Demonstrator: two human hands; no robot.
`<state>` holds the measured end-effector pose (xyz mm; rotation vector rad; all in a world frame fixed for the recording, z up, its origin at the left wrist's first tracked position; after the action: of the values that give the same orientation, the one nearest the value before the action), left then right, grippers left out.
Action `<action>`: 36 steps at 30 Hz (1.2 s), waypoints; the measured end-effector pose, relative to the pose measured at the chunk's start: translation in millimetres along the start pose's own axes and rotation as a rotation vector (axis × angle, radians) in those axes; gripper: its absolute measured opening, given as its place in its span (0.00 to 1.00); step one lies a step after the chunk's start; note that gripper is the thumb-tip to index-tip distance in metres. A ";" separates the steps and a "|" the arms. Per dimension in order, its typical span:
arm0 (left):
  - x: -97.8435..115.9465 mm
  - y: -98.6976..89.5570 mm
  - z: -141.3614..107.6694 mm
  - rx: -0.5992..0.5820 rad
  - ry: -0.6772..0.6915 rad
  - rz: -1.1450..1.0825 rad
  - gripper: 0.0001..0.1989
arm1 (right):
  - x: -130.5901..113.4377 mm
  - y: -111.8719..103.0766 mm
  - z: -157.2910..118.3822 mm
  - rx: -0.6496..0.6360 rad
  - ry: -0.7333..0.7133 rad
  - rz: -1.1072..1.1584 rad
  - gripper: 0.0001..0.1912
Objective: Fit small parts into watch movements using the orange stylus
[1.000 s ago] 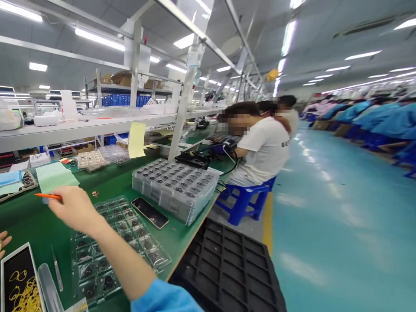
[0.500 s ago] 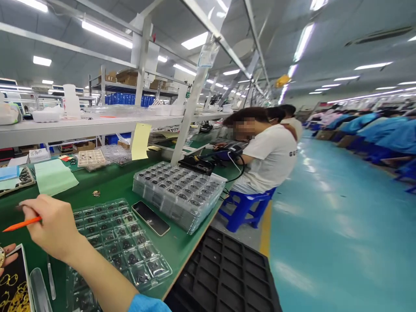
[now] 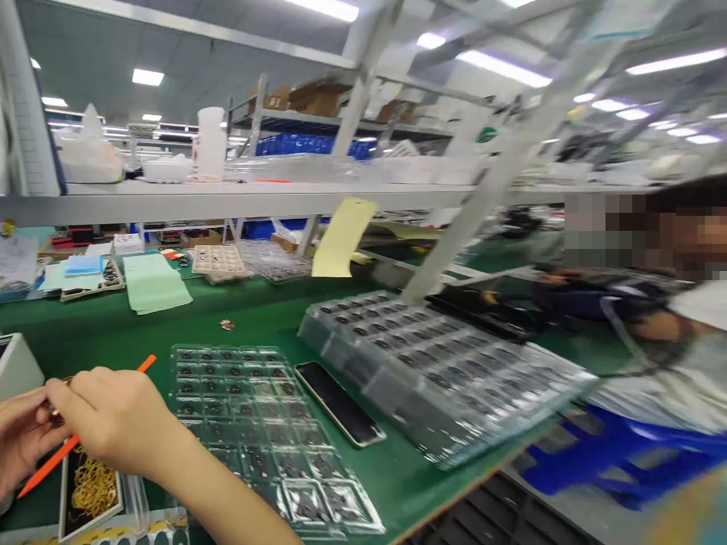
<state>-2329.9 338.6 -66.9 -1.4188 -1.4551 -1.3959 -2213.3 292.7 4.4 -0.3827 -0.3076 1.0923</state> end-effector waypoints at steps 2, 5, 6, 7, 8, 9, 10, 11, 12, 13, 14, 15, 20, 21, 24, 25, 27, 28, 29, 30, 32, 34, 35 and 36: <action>5.5 4.0 -3.2 -0.026 0.046 -0.007 0.13 | -2.7 -2.0 0.7 -0.007 -0.016 0.022 0.16; 8.6 8.1 -5.6 -0.094 0.086 -0.008 0.16 | -4.6 -3.3 -0.5 -0.037 -0.023 0.097 0.14; 9.0 9.3 -6.2 -0.116 0.097 -0.008 0.18 | -4.7 -3.0 -1.4 -0.050 -0.018 0.127 0.13; 8.8 10.2 -6.7 -0.134 0.104 -0.005 0.18 | -4.6 -2.6 -2.5 -0.059 -0.012 0.154 0.12; 8.3 11.1 -6.9 -0.150 0.107 -0.002 0.19 | -4.3 -1.7 -3.6 -0.067 -0.004 0.181 0.12; 7.1 11.9 -6.8 -0.166 0.105 0.000 0.19 | -3.5 -0.4 -4.7 -0.076 0.007 0.205 0.11; 5.2 12.4 -6.3 -0.177 0.095 -0.003 0.19 | -2.4 0.9 -5.7 -0.082 0.020 0.226 0.11; 3.2 12.3 -5.4 -0.181 0.083 -0.014 0.18 | -1.0 2.2 -6.4 -0.083 0.032 0.243 0.11; 1.4 12.0 -4.2 -0.182 0.073 -0.031 0.18 | 0.5 3.3 -7.1 -0.084 0.043 0.257 0.11; 0.1 11.4 -2.9 -0.180 0.068 -0.046 0.17 | 2.0 4.3 -7.5 -0.086 0.051 0.269 0.11; -0.6 11.1 -1.5 -0.180 0.069 -0.056 0.17 | 3.3 5.0 -7.8 -0.089 0.052 0.281 0.11; -0.7 10.9 -0.4 -0.182 0.074 -0.061 0.17 | 4.3 4.9 -8.0 -0.087 0.048 0.292 0.11; 0.7 14.0 0.4 -0.211 0.075 -0.072 0.16 | 6.3 -0.5 -7.6 -0.062 0.042 0.317 0.09; 1.4 14.6 -0.4 -0.217 0.078 -0.080 0.16 | 5.8 -1.6 -7.3 -0.060 0.045 0.315 0.09; 6.6 15.2 -2.5 -0.235 0.130 -0.068 0.14 | 8.7 -7.9 -6.0 0.003 0.124 0.349 0.10; 8.7 14.9 -2.8 -0.238 0.158 -0.041 0.13 | 12.8 -11.3 -6.0 0.047 0.190 0.373 0.11; 11.9 12.7 -2.1 -0.217 0.211 0.038 0.09 | 23.6 -18.5 -7.6 0.150 0.337 0.435 0.09; 12.6 10.8 -1.2 -0.194 0.229 0.076 0.07 | 29.3 -20.5 -8.9 0.183 0.410 0.466 0.08; 12.7 8.9 -0.2 -0.169 0.239 0.111 0.09 | 35.3 -20.0 -10.3 0.184 0.487 0.500 0.07; 12.6 7.5 0.6 -0.147 0.250 0.141 0.13 | 41.3 -17.5 -12.0 0.164 0.566 0.539 0.06; 12.8 7.1 0.8 -0.129 0.288 0.194 0.20 | 52.6 -8.0 -17.2 0.085 0.736 0.630 0.08; 13.8 9.4 -1.0 -0.139 0.345 0.244 0.21 | 60.6 1.1 -23.1 0.032 0.867 0.710 0.09; 14.4 10.5 -2.3 -0.140 0.373 0.269 0.21 | 63.1 3.8 -25.0 0.030 0.900 0.739 0.10; 14.6 11.3 -3.5 -0.138 0.392 0.296 0.19 | 64.9 5.9 -26.6 0.032 0.922 0.760 0.10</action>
<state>-2322.6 337.1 -49.7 -1.2887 -0.8782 -1.4989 -2178.8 349.6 -18.5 -0.9680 0.7322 1.5161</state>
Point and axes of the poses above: each hand's wrist, its own z-axis towards the middle knuckle, its own y-axis out of the palm, x = y × z, the point moved 7 cm from there along z, towards the middle knuckle, and after that the axes turned 15 degrees about z, right-handed, at the moved point
